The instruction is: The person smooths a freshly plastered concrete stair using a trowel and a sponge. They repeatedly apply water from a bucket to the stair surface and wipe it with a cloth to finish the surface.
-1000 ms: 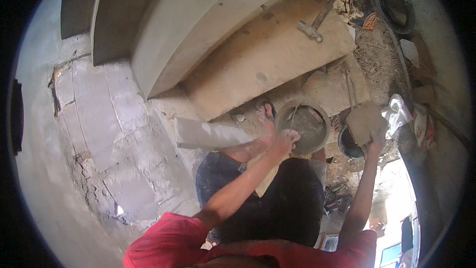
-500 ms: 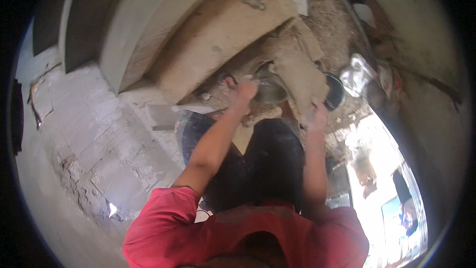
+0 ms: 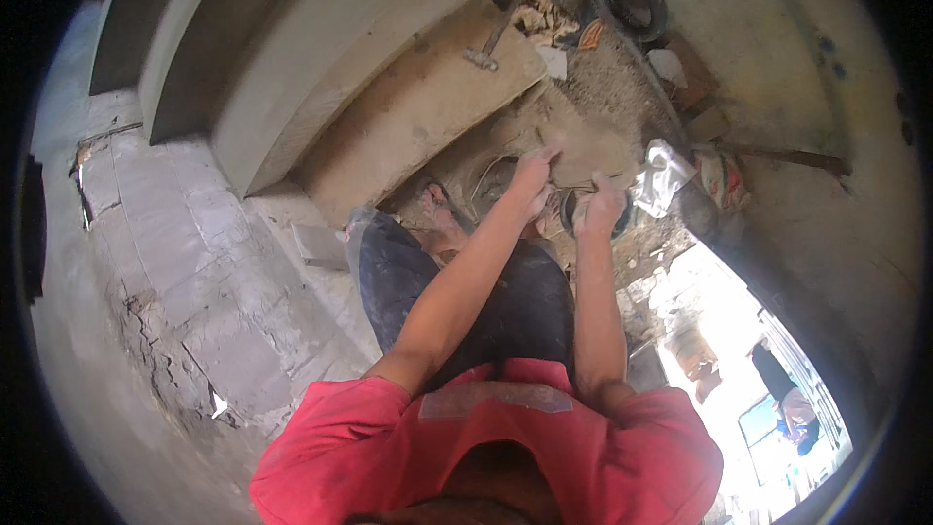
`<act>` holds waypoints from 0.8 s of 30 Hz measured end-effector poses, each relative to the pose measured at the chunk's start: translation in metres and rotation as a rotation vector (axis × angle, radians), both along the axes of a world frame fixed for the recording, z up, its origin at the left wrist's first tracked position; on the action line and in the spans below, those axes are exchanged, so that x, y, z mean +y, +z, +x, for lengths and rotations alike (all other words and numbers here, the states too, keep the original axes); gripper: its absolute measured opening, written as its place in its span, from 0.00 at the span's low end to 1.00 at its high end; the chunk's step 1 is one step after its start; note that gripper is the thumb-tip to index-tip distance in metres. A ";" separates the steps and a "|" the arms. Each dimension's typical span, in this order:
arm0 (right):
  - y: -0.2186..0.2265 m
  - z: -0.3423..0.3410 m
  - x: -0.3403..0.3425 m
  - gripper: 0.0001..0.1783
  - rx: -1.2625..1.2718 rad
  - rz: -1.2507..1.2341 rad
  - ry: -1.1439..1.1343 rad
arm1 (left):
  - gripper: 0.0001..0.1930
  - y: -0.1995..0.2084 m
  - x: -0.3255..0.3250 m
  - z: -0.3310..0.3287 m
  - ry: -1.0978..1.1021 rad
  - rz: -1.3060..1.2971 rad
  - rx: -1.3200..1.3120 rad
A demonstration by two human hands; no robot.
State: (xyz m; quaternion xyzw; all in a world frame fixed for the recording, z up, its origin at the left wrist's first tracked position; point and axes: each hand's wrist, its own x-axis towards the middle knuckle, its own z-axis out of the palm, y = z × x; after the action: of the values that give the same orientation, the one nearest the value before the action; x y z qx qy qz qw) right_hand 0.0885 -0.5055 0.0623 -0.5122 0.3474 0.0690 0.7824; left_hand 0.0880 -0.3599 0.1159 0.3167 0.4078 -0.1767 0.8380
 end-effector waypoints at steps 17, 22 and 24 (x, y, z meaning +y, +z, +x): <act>0.128 0.314 -0.265 0.22 -0.165 -1.598 0.308 | 0.18 0.061 0.057 -0.147 0.053 0.462 0.183; 0.148 0.317 -0.307 0.20 -0.198 -1.785 0.409 | 0.14 0.056 0.062 -0.131 -0.066 0.566 0.015; 0.153 0.318 -0.316 0.19 -0.104 -1.778 0.234 | 0.15 0.057 0.057 -0.122 -0.020 0.667 -0.030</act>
State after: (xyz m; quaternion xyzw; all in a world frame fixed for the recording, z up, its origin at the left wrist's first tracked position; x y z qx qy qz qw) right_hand 0.4061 -0.8211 0.2149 -0.9634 0.1821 -0.1695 0.0997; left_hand -0.0343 -0.3030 0.1726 0.5800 0.4276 -0.0368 0.6924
